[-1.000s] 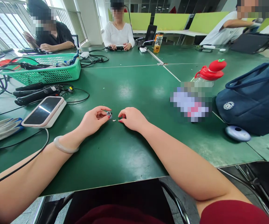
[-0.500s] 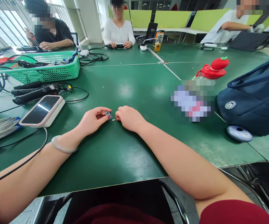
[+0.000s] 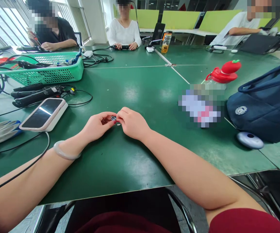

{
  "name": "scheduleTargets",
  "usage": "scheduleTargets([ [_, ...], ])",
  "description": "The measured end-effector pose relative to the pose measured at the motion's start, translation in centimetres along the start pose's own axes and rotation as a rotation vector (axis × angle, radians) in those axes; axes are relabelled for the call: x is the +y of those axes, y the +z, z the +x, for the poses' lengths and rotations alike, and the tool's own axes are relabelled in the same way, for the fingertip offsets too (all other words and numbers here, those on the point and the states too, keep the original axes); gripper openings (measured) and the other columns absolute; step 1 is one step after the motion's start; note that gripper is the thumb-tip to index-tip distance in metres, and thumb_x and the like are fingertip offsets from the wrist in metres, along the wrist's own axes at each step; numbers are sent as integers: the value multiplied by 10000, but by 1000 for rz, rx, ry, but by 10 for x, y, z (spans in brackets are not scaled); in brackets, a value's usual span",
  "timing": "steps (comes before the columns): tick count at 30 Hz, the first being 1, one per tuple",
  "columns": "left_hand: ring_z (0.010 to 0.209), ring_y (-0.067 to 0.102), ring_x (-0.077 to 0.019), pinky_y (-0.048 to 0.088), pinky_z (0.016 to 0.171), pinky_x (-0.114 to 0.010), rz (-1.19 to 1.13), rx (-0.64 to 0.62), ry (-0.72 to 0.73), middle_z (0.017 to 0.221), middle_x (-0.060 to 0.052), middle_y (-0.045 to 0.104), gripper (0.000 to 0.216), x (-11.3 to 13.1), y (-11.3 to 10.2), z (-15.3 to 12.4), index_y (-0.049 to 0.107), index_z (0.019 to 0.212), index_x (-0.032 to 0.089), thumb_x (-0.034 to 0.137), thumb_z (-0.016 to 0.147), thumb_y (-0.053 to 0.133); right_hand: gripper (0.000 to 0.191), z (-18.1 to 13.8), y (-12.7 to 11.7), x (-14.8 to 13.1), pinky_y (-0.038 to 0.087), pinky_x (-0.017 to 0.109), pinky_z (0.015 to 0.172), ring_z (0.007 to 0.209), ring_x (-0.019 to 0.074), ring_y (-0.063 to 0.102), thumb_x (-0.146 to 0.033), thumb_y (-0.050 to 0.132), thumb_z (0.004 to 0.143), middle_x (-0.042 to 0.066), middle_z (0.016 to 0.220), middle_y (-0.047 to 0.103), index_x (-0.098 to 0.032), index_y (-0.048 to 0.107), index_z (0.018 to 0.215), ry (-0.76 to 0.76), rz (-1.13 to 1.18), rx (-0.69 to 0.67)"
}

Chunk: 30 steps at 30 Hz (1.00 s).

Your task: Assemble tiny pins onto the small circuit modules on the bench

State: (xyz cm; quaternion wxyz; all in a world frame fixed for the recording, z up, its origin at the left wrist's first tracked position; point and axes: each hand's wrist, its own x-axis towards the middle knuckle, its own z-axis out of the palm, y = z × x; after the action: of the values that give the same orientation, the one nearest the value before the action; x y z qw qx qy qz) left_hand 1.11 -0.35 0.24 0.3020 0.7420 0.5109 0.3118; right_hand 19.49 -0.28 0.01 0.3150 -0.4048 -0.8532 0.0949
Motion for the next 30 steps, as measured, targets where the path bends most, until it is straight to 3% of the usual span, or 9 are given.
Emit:
scheduleTargets([
  [6, 604, 548, -118, 424, 620, -260, -118, -44, -57, 697, 13, 660, 328, -2, 1, 3, 607, 948, 182, 348, 684, 710, 131, -1, 0, -2, 390, 267, 646, 745, 153, 535, -162, 481, 908, 51, 910, 592, -167, 601, 856, -13, -89, 2],
  [15, 590, 551, -118, 405, 594, -260, -226, -70, -39, 685, 17, 661, 356, -1, 2, 4, 564, 901, 180, 352, 640, 733, 161, -1, 1, -3, 406, 266, 668, 774, 155, 566, -190, 504, 918, 51, 933, 630, -165, 657, 875, -91, -107, 4],
  [20, 614, 570, -124, 425, 623, -268, -181, -36, -48, 710, 8, 682, 347, -4, 2, 4, 570, 888, 186, 338, 637, 753, 224, -1, -7, 4, 421, 260, 708, 824, 148, 587, -106, 481, 904, 30, 930, 650, -188, 689, 916, -6, -38, 24],
  [25, 650, 593, -140, 449, 638, -279, -90, 29, -67, 734, -4, 683, 326, -6, 1, 3, 584, 858, 190, 345, 634, 762, 82, -1, -5, 13, 418, 274, 701, 817, 156, 583, -200, 628, 854, 25, 946, 641, -198, 705, 882, 147, -93, -135],
  [30, 655, 599, -146, 461, 645, -291, -68, 52, -100, 744, -10, 682, 307, -9, 1, 5, 589, 855, 192, 329, 636, 754, 89, 1, 6, 12, 399, 264, 670, 778, 141, 574, -262, 631, 867, 18, 922, 624, -216, 707, 872, 126, -122, -195],
])
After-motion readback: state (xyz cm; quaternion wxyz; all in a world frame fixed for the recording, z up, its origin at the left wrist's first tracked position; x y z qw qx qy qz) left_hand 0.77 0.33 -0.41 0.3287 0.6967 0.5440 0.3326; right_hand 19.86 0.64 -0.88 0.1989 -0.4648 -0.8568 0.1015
